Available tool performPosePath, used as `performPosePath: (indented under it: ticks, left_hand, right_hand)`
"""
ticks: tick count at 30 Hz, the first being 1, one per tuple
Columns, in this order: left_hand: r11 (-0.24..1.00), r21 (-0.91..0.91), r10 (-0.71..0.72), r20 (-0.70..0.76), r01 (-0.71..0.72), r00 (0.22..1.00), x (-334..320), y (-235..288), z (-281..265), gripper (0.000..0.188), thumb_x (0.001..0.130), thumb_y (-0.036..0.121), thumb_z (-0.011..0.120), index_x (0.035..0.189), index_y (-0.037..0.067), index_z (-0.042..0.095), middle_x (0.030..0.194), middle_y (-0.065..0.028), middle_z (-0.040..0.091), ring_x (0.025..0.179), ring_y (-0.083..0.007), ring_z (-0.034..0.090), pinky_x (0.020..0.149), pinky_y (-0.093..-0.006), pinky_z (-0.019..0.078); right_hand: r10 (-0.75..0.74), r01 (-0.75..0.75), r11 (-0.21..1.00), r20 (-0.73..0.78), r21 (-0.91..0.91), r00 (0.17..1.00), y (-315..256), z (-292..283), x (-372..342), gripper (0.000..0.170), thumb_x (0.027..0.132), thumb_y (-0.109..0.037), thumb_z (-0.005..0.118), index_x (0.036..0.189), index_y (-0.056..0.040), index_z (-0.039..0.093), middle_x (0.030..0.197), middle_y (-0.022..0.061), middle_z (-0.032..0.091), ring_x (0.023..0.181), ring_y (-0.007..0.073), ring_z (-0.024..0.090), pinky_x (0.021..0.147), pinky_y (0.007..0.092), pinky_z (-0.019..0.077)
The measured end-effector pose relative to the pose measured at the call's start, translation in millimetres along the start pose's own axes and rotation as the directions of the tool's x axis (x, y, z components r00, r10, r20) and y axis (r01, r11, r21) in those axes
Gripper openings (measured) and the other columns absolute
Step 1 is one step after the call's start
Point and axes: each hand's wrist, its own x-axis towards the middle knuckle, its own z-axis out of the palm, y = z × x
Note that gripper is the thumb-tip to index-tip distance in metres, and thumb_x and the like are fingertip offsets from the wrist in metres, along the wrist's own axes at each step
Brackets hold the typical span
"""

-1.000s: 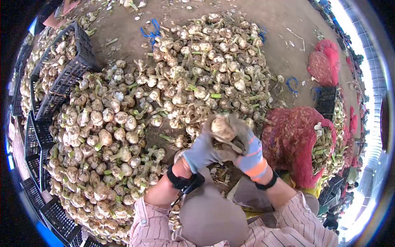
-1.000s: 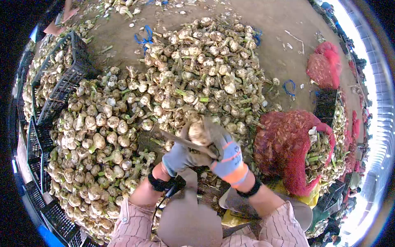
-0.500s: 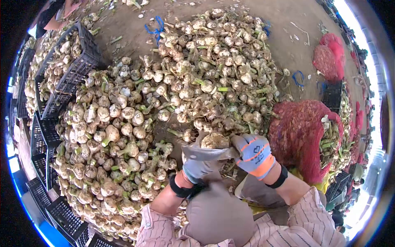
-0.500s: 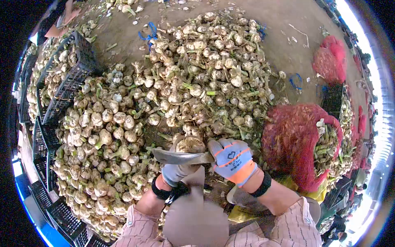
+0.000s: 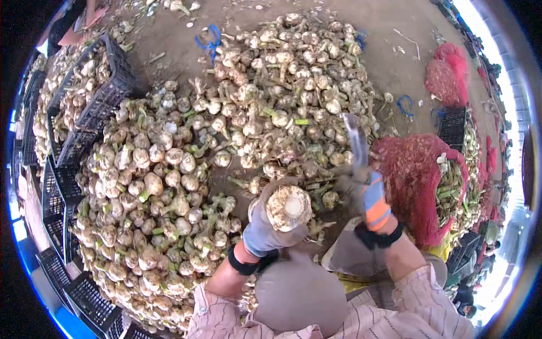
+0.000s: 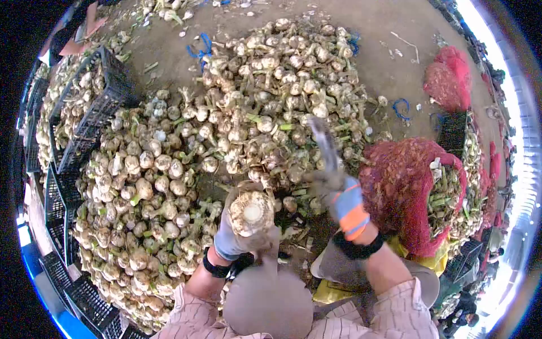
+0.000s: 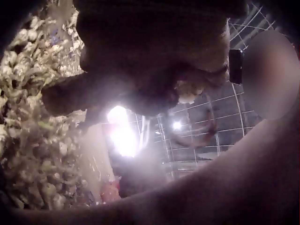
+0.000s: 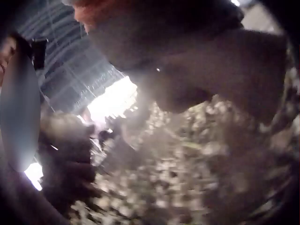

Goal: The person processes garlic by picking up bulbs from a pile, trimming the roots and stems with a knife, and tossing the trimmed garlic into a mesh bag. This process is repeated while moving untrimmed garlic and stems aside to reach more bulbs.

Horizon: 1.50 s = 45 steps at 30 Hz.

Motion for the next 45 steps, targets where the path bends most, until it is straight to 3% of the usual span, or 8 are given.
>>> performPosePath:
  ticks: [4,7,13,20,30,34,41,45]
  left_hand:
    - [0.499,0.842,0.22,0.103,-0.202,0.97,15.6,20.0,4.9,0.096,0.056,0.038,0.081,0.132,0.005,0.035,0.125,-0.0203,0.045,0.098,-0.0322,0.058,0.085,-0.0388,0.0472]
    - [0.637,0.77,-0.018,0.054,-0.03,0.998,4.9,34.6,10.4,0.098,0.058,0.045,0.079,0.135,0.006,0.032,0.128,-0.0209,0.043,0.102,-0.0366,0.055,0.084,-0.0426,0.0469]
    - [0.564,0.667,0.3,0.384,-0.487,0.873,3.7,7.3,-1.6,0.064,0.063,0.029,0.074,0.119,0.007,0.052,0.113,-0.0165,0.055,0.087,-0.0318,0.06,0.068,-0.0381,0.0508]
    - [0.223,0.701,0.347,0.592,-0.677,0.727,-4.3,2.2,14.8,0.048,0.068,0.018,0.059,0.116,0.015,0.055,0.101,-0.007,0.057,0.06,-0.0198,0.055,0.048,-0.0319,0.0473]
    - [0.231,0.754,0.344,0.528,-0.615,0.776,-16.0,10.0,-7.6,0.046,0.07,0.02,0.06,0.116,0.014,0.055,0.108,-0.0041,0.059,0.06,-0.0185,0.053,0.05,-0.0288,0.0465]
    - [0.731,0.656,0.299,-0.059,-0.188,0.952,-45.6,25.9,-54.4,0.033,0.074,0.018,0.063,0.105,0.011,0.057,0.102,-0.004,0.061,0.068,-0.0181,0.058,0.056,-0.0275,0.0488]
    - [0.835,0.48,0.513,-0.856,-0.27,0.064,-153.9,104.1,-124.0,0.039,0.094,0.031,0.039,0.122,0.005,0.049,0.122,-0.0157,0.051,0.111,-0.024,0.052,0.091,-0.0301,0.0458]
    - [0.938,0.29,0.257,-0.949,0.189,0.181,-157.7,69.2,-116.4,0.043,0.092,0.021,0.042,0.132,0.005,0.039,0.133,-0.0157,0.041,0.115,-0.0286,0.049,0.09,-0.0358,0.0455]
  right_hand:
    - [0.029,-0.087,0.978,0.29,0.189,0.957,-29.2,46.7,-30.0,0.038,0.079,-0.006,0.066,0.114,0.0037,0.055,0.112,0.0109,0.06,0.099,0.0136,0.056,0.084,0.0277,0.0462]
    - [-0.163,0.178,0.983,0.274,-0.033,0.948,-15.5,50.7,-27.0,0.039,0.077,-0.006,0.069,0.113,0.0027,0.055,0.111,0.0092,0.06,0.099,0.0124,0.055,0.086,0.0278,0.0451]
    - [-0.072,0.219,0.908,0.382,-0.357,0.921,-39.0,14.8,-23.5,0.029,0.074,-0.011,0.072,0.1,-0.0024,0.062,0.09,0.0087,0.066,0.084,0.012,0.06,0.076,0.0279,0.0489]
    - [-0.156,0.646,0.041,0.634,-0.762,0.758,-65.2,14.6,7.1,0.027,0.072,-0.023,0.058,0.09,-0.0038,0.056,0.076,0.0162,0.062,0.073,0.0319,0.061,0.064,0.0392,0.0487]
    - [0.116,0.092,0.162,0.111,-0.983,0.987,22.6,-122.5,10.6,0.029,0.075,-0.02,0.062,0.099,-0.004,0.062,0.083,0.017,0.064,0.078,0.034,0.061,0.069,0.0383,0.0479]
    - [0.067,0.153,0.371,0.191,-0.916,0.979,47.9,-122.2,35.9,0.027,0.075,-0.026,0.059,0.095,-0.009,0.062,0.091,0.0177,0.064,0.084,0.0348,0.061,0.072,0.0413,0.0485]
    - [-0.145,0.224,0.591,0.171,-0.775,0.975,-10.7,38.5,116.9,0.043,0.072,-0.03,0.066,0.108,-0.0082,0.06,0.088,0.0172,0.064,0.077,0.0283,0.061,0.071,0.0369,0.0478]
    - [-0.099,0.326,0.655,0.349,-0.682,0.932,21.3,131.1,211.7,0.029,0.073,-0.021,0.064,0.097,-0.0042,0.064,0.092,0.0196,0.063,0.079,0.0269,0.061,0.071,0.0342,0.0488]
